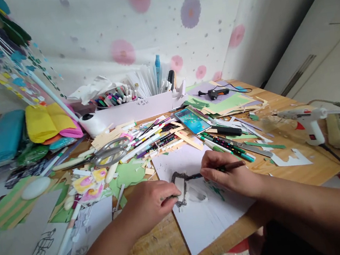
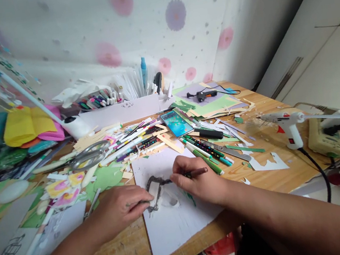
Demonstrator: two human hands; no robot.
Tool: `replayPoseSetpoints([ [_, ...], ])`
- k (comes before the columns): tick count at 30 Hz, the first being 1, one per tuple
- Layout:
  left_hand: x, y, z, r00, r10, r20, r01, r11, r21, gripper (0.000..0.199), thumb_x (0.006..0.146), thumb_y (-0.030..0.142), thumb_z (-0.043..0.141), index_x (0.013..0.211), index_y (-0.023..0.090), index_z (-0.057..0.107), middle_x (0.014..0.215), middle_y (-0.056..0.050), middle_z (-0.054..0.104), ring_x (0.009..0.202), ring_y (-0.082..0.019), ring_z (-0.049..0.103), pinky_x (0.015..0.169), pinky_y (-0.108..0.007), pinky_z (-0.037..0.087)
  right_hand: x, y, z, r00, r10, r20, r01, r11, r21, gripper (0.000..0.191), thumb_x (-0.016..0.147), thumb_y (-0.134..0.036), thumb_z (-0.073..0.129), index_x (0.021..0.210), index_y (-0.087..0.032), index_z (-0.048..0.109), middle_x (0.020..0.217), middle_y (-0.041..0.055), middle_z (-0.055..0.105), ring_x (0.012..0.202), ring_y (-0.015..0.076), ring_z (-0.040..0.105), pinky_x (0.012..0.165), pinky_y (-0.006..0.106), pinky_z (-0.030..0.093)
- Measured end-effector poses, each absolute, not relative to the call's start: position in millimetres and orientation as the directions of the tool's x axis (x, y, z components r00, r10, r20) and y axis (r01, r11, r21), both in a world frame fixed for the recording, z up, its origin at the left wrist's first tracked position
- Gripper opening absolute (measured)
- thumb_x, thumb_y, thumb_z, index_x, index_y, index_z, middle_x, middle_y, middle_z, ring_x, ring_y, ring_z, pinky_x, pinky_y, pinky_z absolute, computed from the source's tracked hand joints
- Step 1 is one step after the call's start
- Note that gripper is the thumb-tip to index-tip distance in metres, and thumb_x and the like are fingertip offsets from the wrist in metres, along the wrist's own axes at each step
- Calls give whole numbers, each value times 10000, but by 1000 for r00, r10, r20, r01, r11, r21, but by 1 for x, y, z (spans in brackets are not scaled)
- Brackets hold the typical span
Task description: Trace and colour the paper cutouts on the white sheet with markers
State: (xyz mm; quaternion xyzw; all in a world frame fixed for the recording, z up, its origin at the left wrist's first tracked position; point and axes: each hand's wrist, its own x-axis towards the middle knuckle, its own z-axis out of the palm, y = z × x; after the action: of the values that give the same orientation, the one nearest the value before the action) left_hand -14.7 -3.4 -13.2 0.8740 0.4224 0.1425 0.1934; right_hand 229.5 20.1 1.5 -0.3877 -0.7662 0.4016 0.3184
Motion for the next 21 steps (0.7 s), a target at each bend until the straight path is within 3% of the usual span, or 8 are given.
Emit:
replayPoseSetpoints([
  [21,-15,-4,-16,604,794,61,704,-568,426,199,804,135,515,826,269,660,781,60,699,707,-121,625,621,-210,360,229,19,6,-495,854,159,351,364,-863,176,828,-275,539,675,-191,510,607,0,543,551,121,462,514,248,380],
])
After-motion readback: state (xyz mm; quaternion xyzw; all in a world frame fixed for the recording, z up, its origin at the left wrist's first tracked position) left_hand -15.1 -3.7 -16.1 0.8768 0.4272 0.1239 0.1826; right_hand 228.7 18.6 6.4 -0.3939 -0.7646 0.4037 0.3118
